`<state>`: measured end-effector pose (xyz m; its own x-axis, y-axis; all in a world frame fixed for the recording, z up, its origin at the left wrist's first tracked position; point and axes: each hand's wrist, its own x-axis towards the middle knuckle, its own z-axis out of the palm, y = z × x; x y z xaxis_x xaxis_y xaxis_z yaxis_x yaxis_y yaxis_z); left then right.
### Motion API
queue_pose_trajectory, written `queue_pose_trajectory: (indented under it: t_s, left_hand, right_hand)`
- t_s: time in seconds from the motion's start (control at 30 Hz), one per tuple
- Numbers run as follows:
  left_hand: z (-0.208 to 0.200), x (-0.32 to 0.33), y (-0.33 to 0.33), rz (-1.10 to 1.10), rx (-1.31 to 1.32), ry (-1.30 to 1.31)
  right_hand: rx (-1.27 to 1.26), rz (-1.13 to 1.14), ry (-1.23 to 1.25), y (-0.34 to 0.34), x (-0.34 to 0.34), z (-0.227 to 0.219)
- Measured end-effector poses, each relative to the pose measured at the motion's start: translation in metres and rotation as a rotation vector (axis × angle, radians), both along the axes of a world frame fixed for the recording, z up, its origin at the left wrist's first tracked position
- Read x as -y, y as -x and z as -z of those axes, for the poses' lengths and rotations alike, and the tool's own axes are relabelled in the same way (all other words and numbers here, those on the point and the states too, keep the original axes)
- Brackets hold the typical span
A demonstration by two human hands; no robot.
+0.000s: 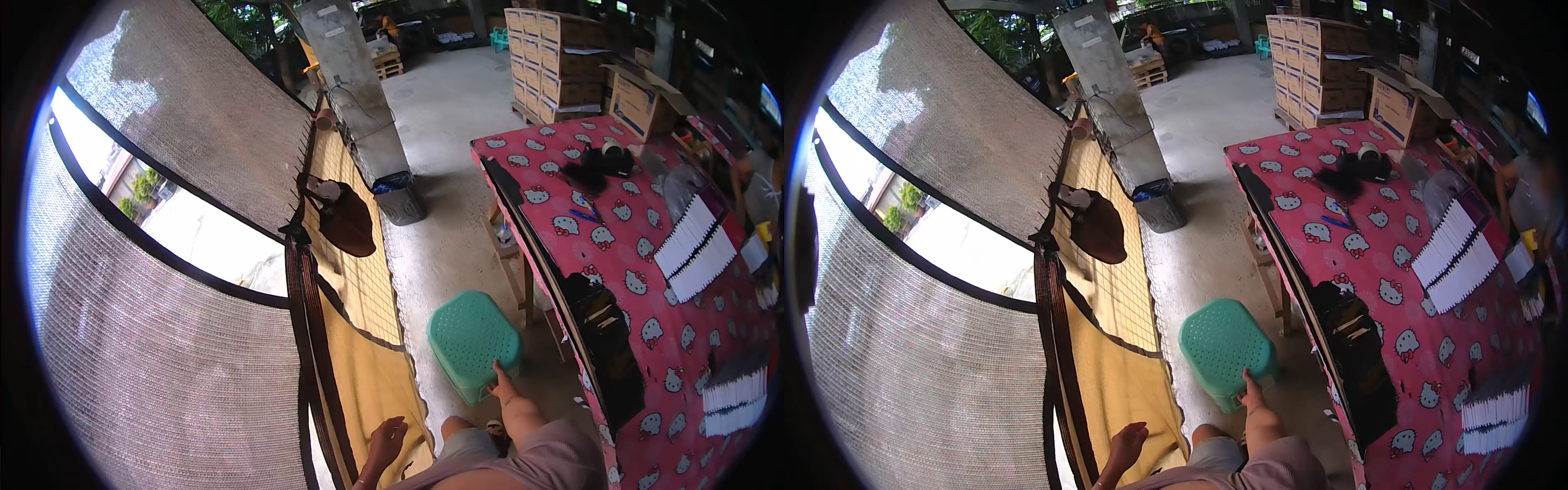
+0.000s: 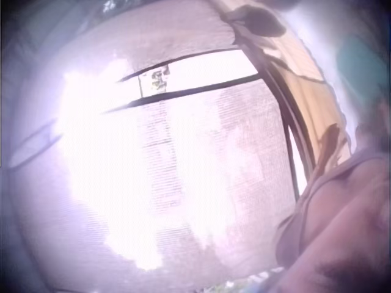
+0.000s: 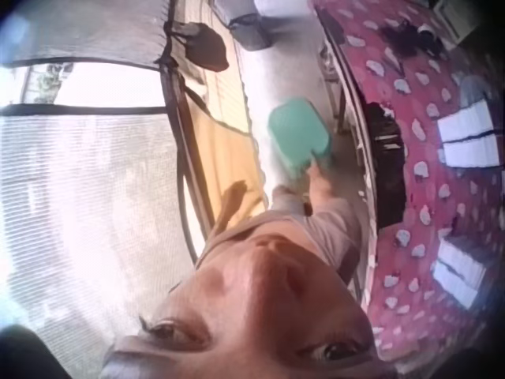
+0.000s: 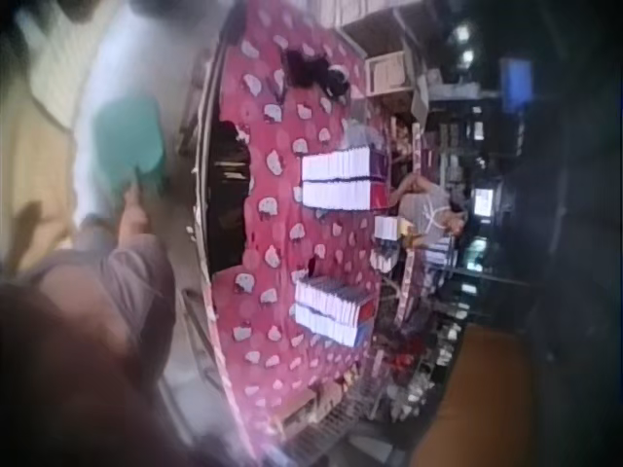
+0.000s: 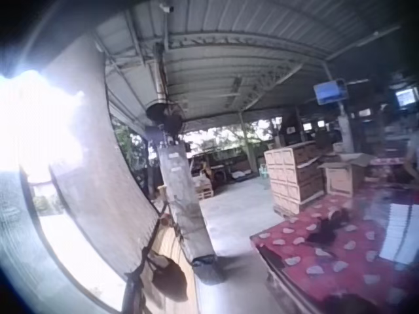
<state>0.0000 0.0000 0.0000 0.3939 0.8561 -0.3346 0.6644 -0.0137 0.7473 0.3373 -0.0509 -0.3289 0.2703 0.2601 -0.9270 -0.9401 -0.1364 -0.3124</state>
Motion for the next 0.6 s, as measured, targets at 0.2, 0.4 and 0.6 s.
queue_pose_trajectory:
  t_s: [0.2, 0.4, 0.6]
  left_hand:
    - [-0.018, -0.027, 0.004, 0.047, 0.025, -0.027]
    - [-0.016, -0.066, -0.026, 0.025, 0.116, 0.027]
    - [0.012, -0.142, -0.103, 0.057, 0.188, 0.248]
  right_hand:
    - [0.082, 0.071, -0.128, 0.0, 0.117, -0.028]
    - [0.348, -0.357, 0.721, -0.011, 0.18, -0.087]
    - [1.15, -0.817, 0.362, -0.066, 0.003, -0.043]
